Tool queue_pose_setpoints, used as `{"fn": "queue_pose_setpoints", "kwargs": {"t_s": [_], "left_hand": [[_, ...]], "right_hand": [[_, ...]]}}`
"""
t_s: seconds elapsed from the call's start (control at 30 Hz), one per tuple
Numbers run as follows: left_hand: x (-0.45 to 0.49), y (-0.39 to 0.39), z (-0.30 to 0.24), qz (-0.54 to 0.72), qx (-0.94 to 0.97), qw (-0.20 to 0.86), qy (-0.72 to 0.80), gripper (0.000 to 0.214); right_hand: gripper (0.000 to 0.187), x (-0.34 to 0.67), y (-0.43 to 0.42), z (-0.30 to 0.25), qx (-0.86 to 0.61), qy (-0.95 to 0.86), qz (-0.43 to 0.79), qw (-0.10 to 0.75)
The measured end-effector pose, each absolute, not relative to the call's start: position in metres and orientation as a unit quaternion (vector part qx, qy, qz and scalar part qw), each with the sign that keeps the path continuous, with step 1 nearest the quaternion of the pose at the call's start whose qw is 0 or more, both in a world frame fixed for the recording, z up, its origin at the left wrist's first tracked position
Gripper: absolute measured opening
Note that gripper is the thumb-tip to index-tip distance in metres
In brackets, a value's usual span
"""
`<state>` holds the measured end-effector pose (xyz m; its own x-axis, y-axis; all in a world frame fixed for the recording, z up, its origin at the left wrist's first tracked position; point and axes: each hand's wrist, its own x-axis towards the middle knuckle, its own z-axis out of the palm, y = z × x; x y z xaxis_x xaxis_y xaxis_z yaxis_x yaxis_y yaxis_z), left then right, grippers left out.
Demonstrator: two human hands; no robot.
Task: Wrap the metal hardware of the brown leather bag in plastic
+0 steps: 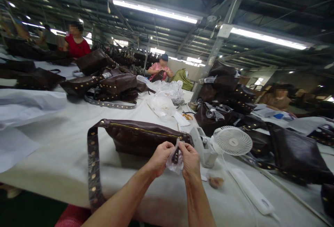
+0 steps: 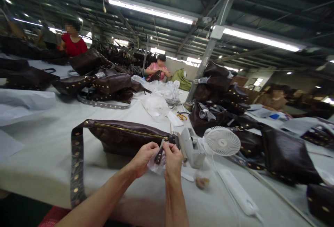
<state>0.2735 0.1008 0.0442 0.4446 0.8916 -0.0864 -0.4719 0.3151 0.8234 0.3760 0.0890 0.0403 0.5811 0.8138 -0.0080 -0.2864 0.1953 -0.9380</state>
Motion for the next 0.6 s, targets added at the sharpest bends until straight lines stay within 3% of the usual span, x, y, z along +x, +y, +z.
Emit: {"fn": "queue_pose_setpoints", "kwargs": {"t_s": [0.43,0.6], "left_hand": [[0.285,0.089,0.036,0.447,0.456,0.698,0.325,0.025],[0.287,0.084,0.036,0.458,0.5,0.655,0.333,0.021]], "right_hand": [[0.047,0.371,0.06,0.041,-0.527,-0.222,0.39,0.722],[0.051,0.38,0.056,0.039,-0.574,-0.332,0.326,0.673]]}}
